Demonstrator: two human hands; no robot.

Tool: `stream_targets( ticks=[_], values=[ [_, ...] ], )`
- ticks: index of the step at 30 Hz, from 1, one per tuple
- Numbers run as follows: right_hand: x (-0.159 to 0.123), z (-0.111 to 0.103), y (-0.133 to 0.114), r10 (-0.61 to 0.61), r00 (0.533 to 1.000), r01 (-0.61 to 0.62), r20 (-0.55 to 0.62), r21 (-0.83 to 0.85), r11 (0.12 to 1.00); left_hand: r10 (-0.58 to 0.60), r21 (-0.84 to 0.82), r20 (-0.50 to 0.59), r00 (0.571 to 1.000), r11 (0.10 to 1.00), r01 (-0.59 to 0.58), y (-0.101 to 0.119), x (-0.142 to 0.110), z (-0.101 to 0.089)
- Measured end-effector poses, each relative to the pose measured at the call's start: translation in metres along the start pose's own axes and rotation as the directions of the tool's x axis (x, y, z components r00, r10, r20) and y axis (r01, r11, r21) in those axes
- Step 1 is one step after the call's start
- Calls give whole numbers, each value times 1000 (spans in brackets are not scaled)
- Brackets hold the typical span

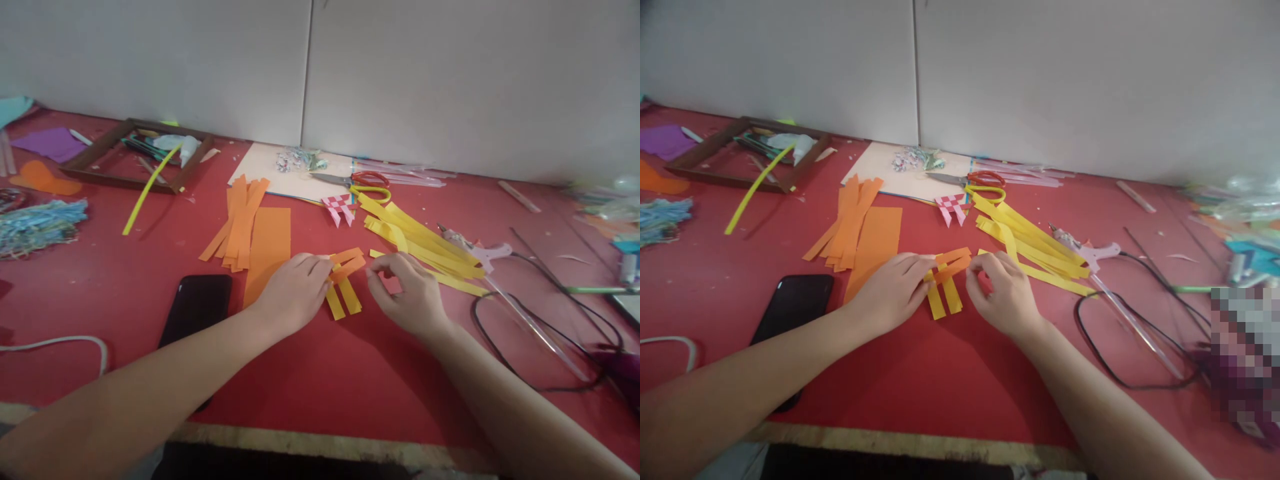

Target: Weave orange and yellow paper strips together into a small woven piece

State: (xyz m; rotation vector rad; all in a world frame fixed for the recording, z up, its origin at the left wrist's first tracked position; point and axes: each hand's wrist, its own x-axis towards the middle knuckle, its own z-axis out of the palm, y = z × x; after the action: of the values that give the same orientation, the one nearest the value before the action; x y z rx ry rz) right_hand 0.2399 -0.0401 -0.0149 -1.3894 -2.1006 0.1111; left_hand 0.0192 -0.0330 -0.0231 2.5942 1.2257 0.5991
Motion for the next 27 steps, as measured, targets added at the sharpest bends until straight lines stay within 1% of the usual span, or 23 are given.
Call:
stream_targets(
  ticks=[2, 4, 7, 10, 13, 18, 22, 27],
  values=[
    [2, 1, 0, -87, 996, 87, 2, 4, 996, 11, -1, -27, 1000, 1000, -11, 1, -1, 0],
    [3, 3, 0, -181, 983, 179, 35, 65, 982, 23, 10, -63, 998, 1000, -23, 2, -1, 0],
    [4, 7, 0, -261, 962, 249, 78, 137, 959, 19, 29, -98, 995, 999, -16, 3, -3, 0],
    [3, 10, 1, -293, 948, 277, 121, 136, 951, 4, 23, -102, 995, 1000, -2, 3, -4, 1],
    [3, 10, 3, -321, 935, 301, 151, 143, 943, -5, 13, -73, 997, 1000, 6, 2, -5, 2],
    [4, 8, 5, -324, 936, 311, 136, 105, 944, -2, 19, -57, 998, 1000, 3, 2, -6, 3],
    [5, 5, 5, -352, 921, 331, 168, 141, 933, 10, 24, -54, 998, 1000, -9, 3, -5, 2],
    [6, 5, 5, -393, 906, 370, 157, 159, 915, 1, 13, -45, 999, 1000, 0, 3, -5, 1]
  ],
)
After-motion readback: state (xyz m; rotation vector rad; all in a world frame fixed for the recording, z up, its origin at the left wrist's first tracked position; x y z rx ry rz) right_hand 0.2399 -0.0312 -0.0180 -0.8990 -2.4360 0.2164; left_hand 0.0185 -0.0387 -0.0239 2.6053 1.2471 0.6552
